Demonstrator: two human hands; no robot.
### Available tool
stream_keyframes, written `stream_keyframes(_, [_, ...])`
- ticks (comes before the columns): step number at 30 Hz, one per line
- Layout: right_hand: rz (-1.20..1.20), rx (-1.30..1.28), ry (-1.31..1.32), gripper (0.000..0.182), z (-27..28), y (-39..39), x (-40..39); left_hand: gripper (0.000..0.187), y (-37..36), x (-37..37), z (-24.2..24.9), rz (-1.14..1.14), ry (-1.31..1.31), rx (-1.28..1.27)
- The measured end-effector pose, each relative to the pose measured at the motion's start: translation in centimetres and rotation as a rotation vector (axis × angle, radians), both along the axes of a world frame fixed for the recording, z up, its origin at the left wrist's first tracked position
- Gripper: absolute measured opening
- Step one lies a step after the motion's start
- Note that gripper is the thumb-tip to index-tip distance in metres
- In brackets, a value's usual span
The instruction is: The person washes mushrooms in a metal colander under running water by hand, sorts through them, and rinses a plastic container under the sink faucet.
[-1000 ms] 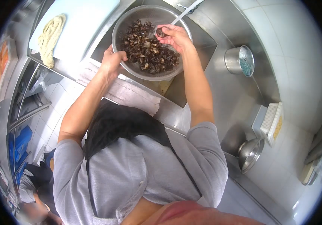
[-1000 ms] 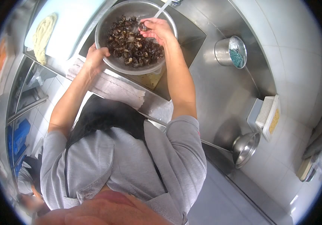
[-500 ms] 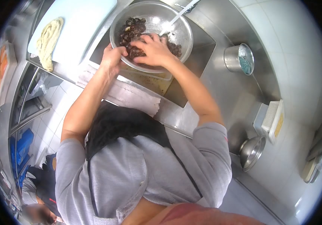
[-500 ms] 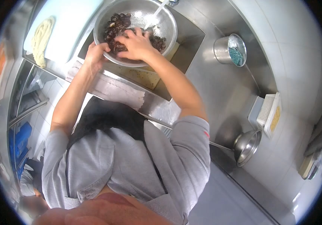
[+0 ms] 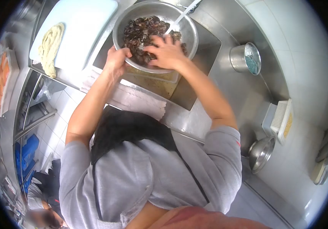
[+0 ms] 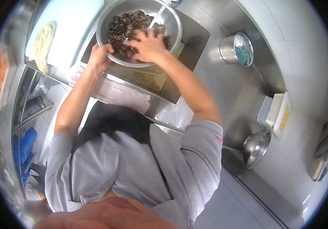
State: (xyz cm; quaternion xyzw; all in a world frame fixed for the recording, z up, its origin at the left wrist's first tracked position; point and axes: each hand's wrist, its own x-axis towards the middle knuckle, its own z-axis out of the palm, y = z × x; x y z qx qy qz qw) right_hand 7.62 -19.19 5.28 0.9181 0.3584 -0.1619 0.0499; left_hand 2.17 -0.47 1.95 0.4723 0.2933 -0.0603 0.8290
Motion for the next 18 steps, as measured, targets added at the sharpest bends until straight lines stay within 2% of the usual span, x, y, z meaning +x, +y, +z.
stream_keyframes(1, [-0.087,-0.051,-0.028,0.065,-0.2,-0.9,0.5,0.034,0.3,-0.1,-0.3,0.041,0.0,0.002])
stream_keyframes(3, [-0.256,0.117,0.014,0.063,-2.4,-2.8,3.4,0.035,0.2,0.0,-1.1,-0.04,0.023,0.056])
stream_keyframes(6, [-0.441,0.33,-0.029,0.056,-3.2,0.1,3.4,0.034,-1.9,-0.1,0.7,-0.102,0.006,0.1])
stream_keyframes(7, [-0.462,0.383,-0.029,0.055,-3.4,1.0,3.1,0.034,-2.4,0.2,0.7,-0.087,-0.02,0.118])
stream_keyframes(8, [-0.318,0.442,0.037,0.051,-4.3,0.8,2.5,0.034,-2.0,0.5,0.1,-0.083,-0.038,0.105])
stream_keyframes(9, [-0.123,0.402,0.03,0.05,-4.4,0.2,1.6,0.034,-1.2,0.7,-0.9,-0.08,-0.051,0.094])
stream_keyframes(11, [-0.025,0.152,0.034,0.05,-1.5,-0.8,0.6,0.034,-0.6,0.5,0.3,-0.016,-0.036,0.021])
stream_keyframes(13, [-0.195,0.128,0.015,0.05,-2.3,-2.2,3.0,0.032,0.3,0.3,-1.6,-0.1,0.007,0.031])
stream_keyframes(14, [-0.294,0.224,-0.031,0.049,-3.9,-2.9,4.5,0.031,-0.3,0.0,-1.3,-0.098,0.012,0.051])
stream_keyframes(16, [-0.449,0.264,-0.011,0.046,-3.5,-0.7,5.5,0.031,-2.3,-0.2,-0.6,-0.107,0.004,0.081])
stream_keyframes(17, [-0.504,0.307,0.028,0.047,-3.7,0.8,5.6,0.031,-3.0,-0.1,-0.4,-0.112,-0.007,0.091])
stream_keyframes(18, [-0.436,0.367,-0.038,0.051,-3.7,2.2,4.0,0.032,-3.0,0.3,-0.5,-0.121,-0.015,0.087])
